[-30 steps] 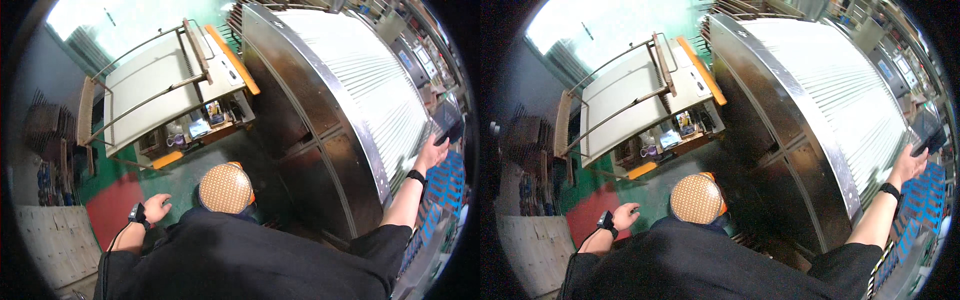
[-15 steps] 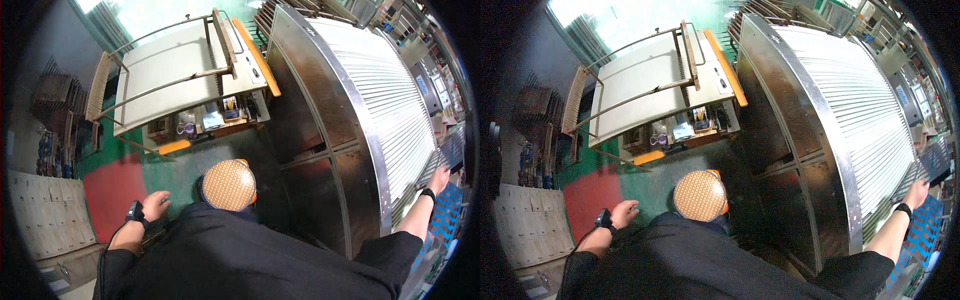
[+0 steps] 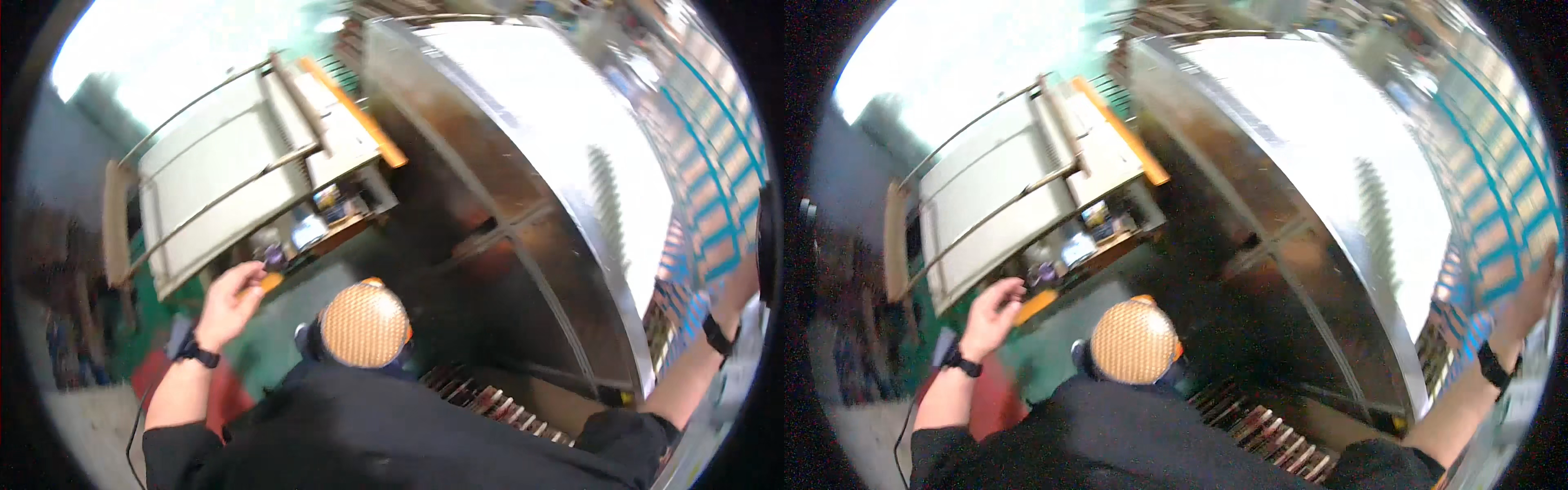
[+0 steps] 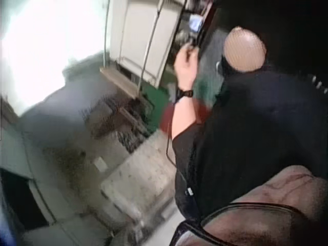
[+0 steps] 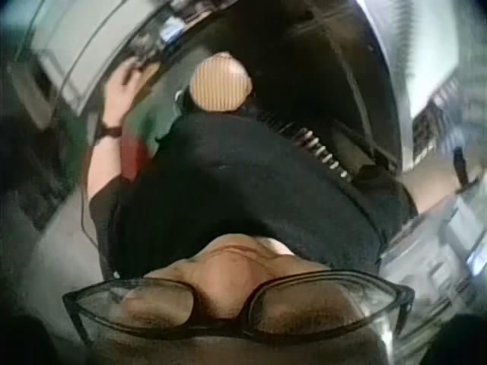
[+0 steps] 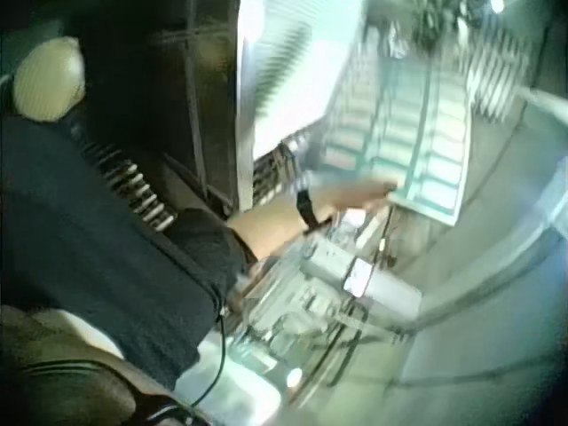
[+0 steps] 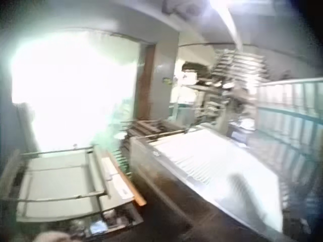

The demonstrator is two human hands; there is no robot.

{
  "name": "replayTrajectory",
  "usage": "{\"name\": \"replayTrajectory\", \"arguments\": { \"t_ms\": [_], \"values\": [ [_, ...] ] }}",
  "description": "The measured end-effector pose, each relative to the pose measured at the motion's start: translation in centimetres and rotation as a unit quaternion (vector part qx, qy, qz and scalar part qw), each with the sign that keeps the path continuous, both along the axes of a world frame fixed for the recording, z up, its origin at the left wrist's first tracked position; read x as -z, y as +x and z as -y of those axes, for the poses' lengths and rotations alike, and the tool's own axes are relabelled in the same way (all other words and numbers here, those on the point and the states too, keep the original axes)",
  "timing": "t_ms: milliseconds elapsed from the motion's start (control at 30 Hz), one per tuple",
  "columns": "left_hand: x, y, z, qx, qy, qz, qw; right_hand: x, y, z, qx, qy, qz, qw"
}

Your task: Loading large circuit board sheets into a vertical processing rack in a factory setting.

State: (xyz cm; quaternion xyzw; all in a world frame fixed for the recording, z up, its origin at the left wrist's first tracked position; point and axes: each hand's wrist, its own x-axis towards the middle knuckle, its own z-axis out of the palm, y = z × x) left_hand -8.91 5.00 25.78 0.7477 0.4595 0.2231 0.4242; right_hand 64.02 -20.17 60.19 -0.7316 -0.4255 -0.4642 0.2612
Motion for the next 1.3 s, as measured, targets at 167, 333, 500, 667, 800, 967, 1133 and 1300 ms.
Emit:
{"name": "replayTrajectory", "arguments": {
  "t_ms": [167,333,500,667,800,967,1133,1300],
  "values": [
    [-7.7,-0.6,-11.0,-0.026,0.054,0.211,0.976,0.1,-21.5,-7.8,-0.221,0.235,-0.284,0.903],
    [-16.2,2.4,-17.0,0.055,0.154,0.284,0.945,-0.9,-32.5,-8.8,-0.37,0.205,-0.402,0.812],
    [-20.3,-2.4,-19.7,0.154,-0.054,0.461,0.872,0.6,-38.0,-13.0,-0.474,0.175,-0.534,0.677],
    [-20.3,-7.3,-14.8,0.089,-0.036,0.453,0.886,3.1,-39.5,-18.8,-0.469,0.069,-0.641,0.604],
    [-20.2,-10.2,-12.1,0.074,-0.081,0.43,0.896,6.3,-40.6,-22.4,-0.419,0.005,-0.689,0.591],
    [-19.6,-12.8,-9.1,-0.015,-0.09,0.387,0.917,11.1,-40.8,-25.3,-0.386,0.011,-0.706,0.593],
    [-19.2,-14.3,-7.4,-0.043,-0.105,0.38,0.918,13.1,-41.5,-25.0,-0.376,-0.041,-0.737,0.56],
    [-18.5,-16.1,-9.7,-0.023,-0.099,0.371,0.923,13.1,-43.6,-26.5,-0.387,-0.017,-0.725,0.569]
  ]
}}
